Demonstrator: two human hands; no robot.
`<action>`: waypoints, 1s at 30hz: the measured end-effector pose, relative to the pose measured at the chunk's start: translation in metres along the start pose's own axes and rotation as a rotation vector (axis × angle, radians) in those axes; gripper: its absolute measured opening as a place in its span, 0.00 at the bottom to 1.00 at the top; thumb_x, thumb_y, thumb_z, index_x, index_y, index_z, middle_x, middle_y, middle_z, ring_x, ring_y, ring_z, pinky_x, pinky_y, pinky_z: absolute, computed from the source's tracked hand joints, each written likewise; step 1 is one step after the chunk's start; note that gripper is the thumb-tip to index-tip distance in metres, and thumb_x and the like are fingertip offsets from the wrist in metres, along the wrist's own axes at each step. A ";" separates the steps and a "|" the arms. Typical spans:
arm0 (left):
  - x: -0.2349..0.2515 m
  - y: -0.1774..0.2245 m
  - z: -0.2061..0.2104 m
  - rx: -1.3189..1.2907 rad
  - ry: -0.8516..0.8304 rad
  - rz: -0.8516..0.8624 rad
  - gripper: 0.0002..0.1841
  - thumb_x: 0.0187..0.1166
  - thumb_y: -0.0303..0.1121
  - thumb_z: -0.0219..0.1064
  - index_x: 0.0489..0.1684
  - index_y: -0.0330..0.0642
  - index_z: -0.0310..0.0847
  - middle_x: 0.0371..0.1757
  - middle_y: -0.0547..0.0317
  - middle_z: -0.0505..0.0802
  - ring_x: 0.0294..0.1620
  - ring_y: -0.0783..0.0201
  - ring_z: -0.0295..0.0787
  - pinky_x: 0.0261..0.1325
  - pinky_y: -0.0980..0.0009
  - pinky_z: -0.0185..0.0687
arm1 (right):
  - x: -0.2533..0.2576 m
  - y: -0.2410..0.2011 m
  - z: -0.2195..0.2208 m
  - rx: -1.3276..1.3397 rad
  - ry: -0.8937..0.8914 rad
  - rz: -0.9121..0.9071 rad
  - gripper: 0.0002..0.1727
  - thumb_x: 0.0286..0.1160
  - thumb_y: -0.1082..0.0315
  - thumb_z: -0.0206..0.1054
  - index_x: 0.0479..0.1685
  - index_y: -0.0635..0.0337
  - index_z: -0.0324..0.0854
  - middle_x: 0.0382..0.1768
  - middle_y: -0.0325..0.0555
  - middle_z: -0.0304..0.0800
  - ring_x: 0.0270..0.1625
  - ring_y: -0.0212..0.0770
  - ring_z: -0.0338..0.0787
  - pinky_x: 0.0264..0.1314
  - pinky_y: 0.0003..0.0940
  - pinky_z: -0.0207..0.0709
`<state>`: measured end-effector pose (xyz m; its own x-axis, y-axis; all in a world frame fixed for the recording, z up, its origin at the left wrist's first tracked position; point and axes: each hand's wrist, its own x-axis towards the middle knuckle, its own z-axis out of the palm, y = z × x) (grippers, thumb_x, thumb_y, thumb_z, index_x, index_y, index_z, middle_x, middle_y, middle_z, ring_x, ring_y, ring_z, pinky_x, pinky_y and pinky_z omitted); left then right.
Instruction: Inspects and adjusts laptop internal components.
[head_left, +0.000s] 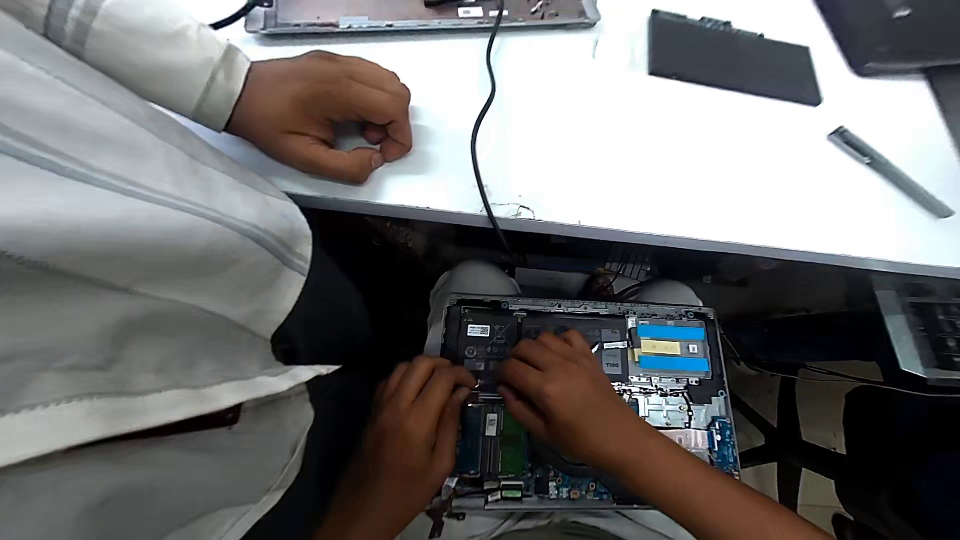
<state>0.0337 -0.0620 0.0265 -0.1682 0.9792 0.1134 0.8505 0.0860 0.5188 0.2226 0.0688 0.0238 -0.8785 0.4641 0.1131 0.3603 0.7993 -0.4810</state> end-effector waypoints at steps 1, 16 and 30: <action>0.000 -0.003 -0.001 -0.009 0.016 -0.021 0.15 0.86 0.46 0.56 0.51 0.54 0.90 0.49 0.66 0.89 0.51 0.63 0.85 0.54 0.59 0.83 | -0.001 0.000 0.002 -0.020 0.021 -0.026 0.11 0.83 0.56 0.62 0.47 0.43 0.90 0.43 0.31 0.88 0.47 0.35 0.85 0.50 0.40 0.74; 0.009 -0.013 0.011 0.023 0.102 0.318 0.05 0.78 0.35 0.69 0.40 0.50 0.92 0.42 0.61 0.87 0.47 0.62 0.83 0.53 0.63 0.78 | -0.002 0.003 -0.004 0.195 0.034 -0.026 0.10 0.80 0.56 0.67 0.45 0.46 0.93 0.46 0.33 0.88 0.52 0.34 0.86 0.56 0.35 0.80; -0.012 0.003 0.010 -0.041 0.125 0.008 0.11 0.77 0.44 0.68 0.45 0.51 0.90 0.45 0.62 0.87 0.48 0.65 0.84 0.51 0.64 0.80 | 0.026 -0.008 -0.021 0.165 -0.245 0.178 0.06 0.74 0.57 0.70 0.36 0.45 0.89 0.32 0.31 0.82 0.40 0.34 0.83 0.48 0.39 0.78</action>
<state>0.0435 -0.0718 0.0180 -0.2244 0.9490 0.2213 0.8312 0.0679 0.5517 0.2036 0.0825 0.0491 -0.8628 0.4696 -0.1875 0.4768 0.6322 -0.6107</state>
